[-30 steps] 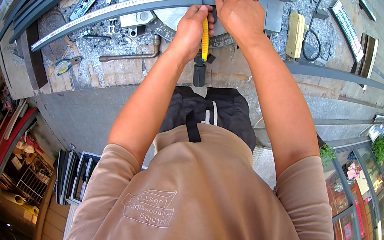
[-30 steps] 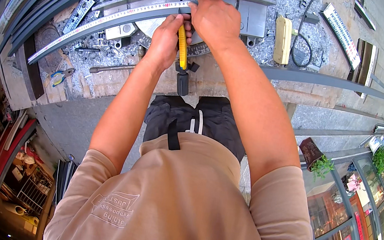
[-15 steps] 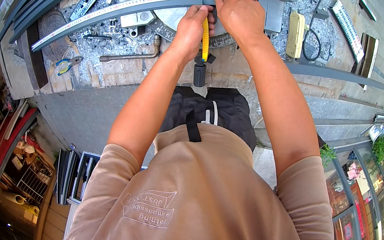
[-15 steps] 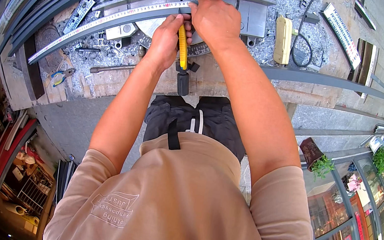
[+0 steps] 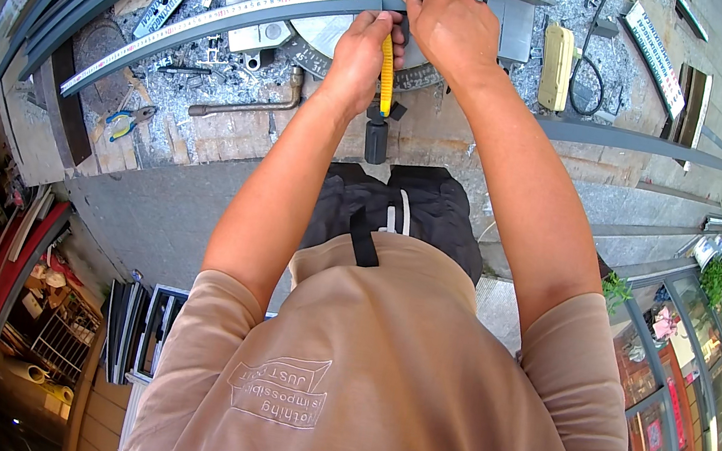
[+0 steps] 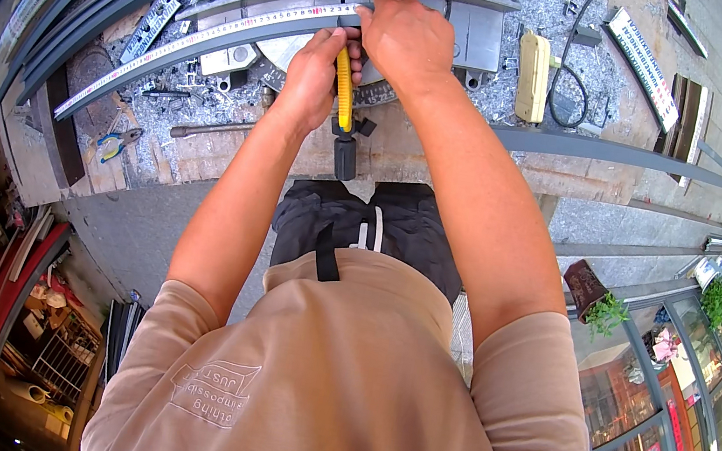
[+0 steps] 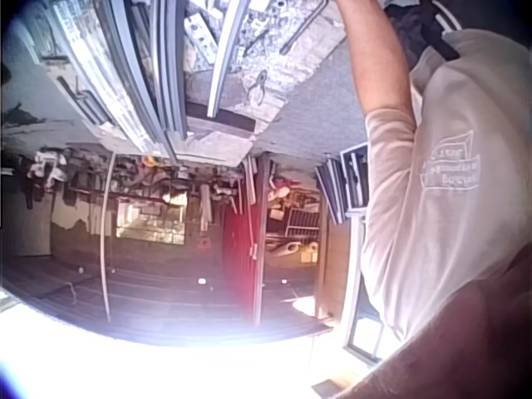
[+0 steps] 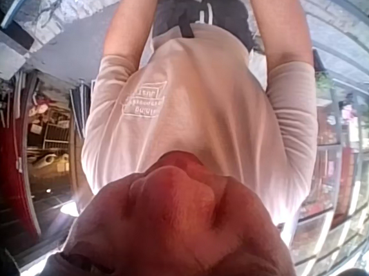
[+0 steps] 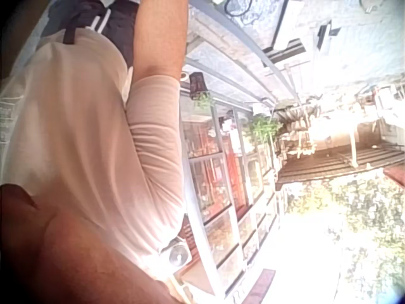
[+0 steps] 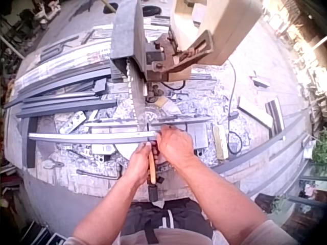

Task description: The person measures and marks metal window frame components using a tape measure and a marker, then carries a beam to a miter saw station to measure it again.

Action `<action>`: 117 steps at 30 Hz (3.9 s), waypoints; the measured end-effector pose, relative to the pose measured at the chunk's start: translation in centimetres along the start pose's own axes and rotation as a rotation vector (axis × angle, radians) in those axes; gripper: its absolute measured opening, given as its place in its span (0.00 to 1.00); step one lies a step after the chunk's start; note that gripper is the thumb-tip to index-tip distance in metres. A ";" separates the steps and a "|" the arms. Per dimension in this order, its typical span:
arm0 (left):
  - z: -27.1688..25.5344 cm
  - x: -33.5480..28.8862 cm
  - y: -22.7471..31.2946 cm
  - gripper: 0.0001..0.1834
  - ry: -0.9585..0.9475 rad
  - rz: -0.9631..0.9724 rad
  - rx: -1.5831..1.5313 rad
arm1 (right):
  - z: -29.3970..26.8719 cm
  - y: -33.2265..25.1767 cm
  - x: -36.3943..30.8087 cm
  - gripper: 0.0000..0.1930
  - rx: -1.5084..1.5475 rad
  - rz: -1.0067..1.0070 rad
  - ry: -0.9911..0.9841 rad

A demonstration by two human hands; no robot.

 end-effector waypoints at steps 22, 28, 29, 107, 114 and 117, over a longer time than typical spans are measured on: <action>0.1 -0.1 0.1 0.16 -0.006 -0.005 -0.007 | -0.1 -0.1 0.0 0.19 0.011 0.019 -0.020; 0.1 -0.1 0.2 0.15 -0.011 -0.014 -0.015 | 0.5 0.4 -0.1 0.19 0.018 -0.051 0.144; 0.1 -0.1 0.2 0.15 -0.013 -0.016 -0.016 | 0.6 0.4 -0.1 0.19 0.018 -0.052 0.141; -18.4 -9.8 -2.4 0.29 0.618 0.136 -0.233 | 0.4 0.0 0.1 0.16 -0.029 -0.071 0.142; -29.8 -5.6 9.1 0.39 0.553 0.321 -0.707 | 0.5 -0.3 0.1 0.17 -0.066 -0.087 0.152; -33.3 -3.9 11.9 0.38 0.450 0.349 -0.753 | 0.4 -0.4 0.2 0.18 -0.059 -0.095 0.138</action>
Point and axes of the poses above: each hand's wrist, its own x-axis towards the middle knuckle, its own z-axis out of the palm, y = z × x, the point moved 4 cm from there along x, towards the middle knuckle, and after that the axes turned 6 degrees about -z, right-handed, at the moved point
